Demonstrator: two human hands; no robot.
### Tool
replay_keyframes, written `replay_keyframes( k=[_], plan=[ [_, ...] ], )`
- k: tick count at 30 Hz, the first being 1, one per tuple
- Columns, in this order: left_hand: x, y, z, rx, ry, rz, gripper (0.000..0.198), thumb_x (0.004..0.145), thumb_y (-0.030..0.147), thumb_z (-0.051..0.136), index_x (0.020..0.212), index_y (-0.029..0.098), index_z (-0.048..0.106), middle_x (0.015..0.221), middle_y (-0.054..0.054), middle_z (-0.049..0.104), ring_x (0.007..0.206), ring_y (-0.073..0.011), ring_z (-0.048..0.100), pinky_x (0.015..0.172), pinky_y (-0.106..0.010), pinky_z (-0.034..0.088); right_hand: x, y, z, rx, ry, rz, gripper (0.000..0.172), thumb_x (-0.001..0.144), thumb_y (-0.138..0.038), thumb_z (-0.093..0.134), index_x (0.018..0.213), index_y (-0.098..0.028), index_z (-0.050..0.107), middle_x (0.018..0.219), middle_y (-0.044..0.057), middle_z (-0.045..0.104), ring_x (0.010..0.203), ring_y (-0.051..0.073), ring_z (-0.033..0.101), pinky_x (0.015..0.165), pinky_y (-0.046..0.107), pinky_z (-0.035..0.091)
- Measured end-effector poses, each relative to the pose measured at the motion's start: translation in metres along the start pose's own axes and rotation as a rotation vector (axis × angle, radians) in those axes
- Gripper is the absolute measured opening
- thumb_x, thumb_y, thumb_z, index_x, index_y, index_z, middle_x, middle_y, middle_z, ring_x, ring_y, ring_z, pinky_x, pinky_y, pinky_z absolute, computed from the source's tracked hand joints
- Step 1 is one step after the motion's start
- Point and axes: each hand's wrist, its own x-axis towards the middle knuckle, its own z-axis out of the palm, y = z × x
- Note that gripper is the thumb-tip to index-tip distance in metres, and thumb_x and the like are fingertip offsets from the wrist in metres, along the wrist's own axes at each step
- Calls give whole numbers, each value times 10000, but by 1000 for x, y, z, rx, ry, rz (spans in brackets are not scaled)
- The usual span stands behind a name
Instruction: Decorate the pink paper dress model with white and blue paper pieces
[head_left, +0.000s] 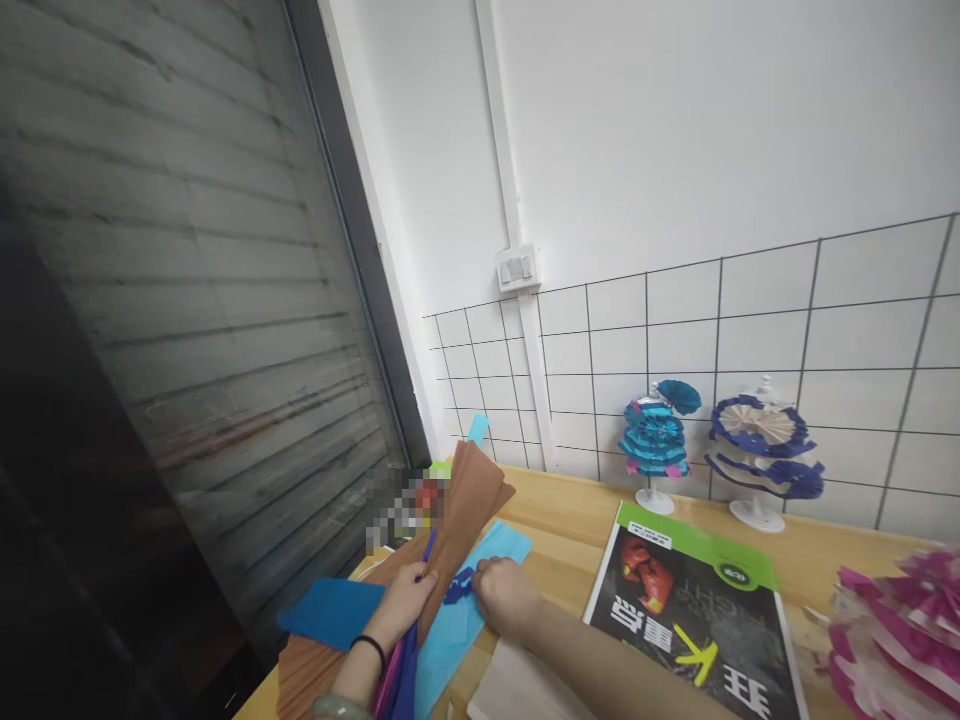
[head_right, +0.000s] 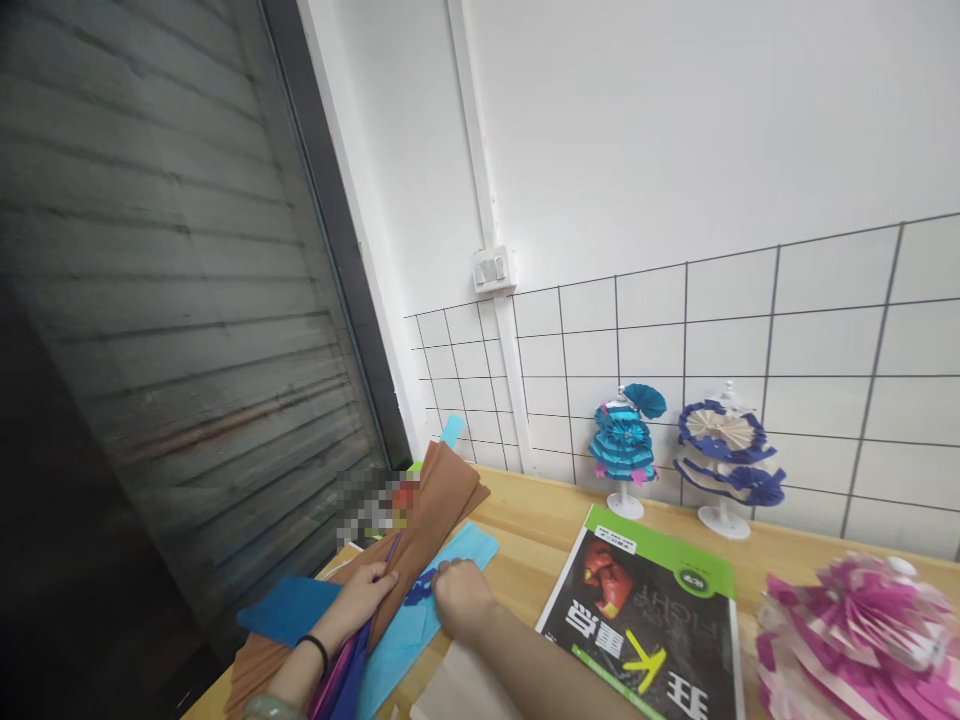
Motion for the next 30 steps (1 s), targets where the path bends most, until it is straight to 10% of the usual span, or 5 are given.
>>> replay_keyframes(
  k=[15, 30],
  plan=[
    [-7, 11, 7, -37, 3, 134, 348, 696, 323, 494, 976, 156, 615, 1007, -85, 663, 965, -242, 566, 839, -313, 393, -69, 0, -39, 1403, 166, 612, 243, 661, -399, 581, 661, -170, 499, 560, -50, 542, 490, 55, 513, 535, 197, 421],
    [-49, 50, -1, 181, -36, 179, 506, 594, 189, 552, 1098, 155, 575, 1200, -97, 558, 1159, -274, 434, 991, -393, 277, -208, -36, -70, 1636, 52, 534, 400, 448, -427, 763, 599, -149, 517, 467, -21, 592, 362, 61, 512, 374, 150, 335]
  ],
)
